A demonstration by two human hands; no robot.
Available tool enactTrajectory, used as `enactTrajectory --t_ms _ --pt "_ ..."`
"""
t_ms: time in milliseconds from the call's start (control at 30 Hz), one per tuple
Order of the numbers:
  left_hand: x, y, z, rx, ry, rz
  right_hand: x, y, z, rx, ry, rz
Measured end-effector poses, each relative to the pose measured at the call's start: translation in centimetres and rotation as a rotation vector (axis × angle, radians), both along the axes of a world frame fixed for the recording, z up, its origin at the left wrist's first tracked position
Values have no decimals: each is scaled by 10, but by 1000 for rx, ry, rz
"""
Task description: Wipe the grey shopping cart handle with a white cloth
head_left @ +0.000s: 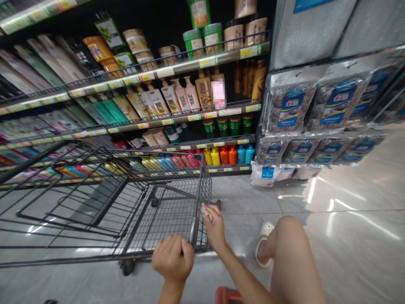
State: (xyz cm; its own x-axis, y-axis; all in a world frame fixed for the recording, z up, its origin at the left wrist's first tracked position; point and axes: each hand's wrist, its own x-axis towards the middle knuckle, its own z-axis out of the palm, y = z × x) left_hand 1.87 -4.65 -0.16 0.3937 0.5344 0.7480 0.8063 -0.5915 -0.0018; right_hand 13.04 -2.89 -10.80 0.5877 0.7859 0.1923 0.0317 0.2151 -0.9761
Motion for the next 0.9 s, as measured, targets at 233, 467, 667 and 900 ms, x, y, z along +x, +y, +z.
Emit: enactTrajectory --t_ms 233,467,667,900 --pt "-13 -10 10 -220 -42 -100 -17 -51 24 -49 103 109" --pt "-59 -25 -1 -132 54 4 -10 -67 55 -92 223 136" --pt "-78 -20 -9 -106 102 -74 -12 -83 89 24 5 136" --pt "-75 -9 -5 -191 38 -179 -13 -81 90 71 -329 290"
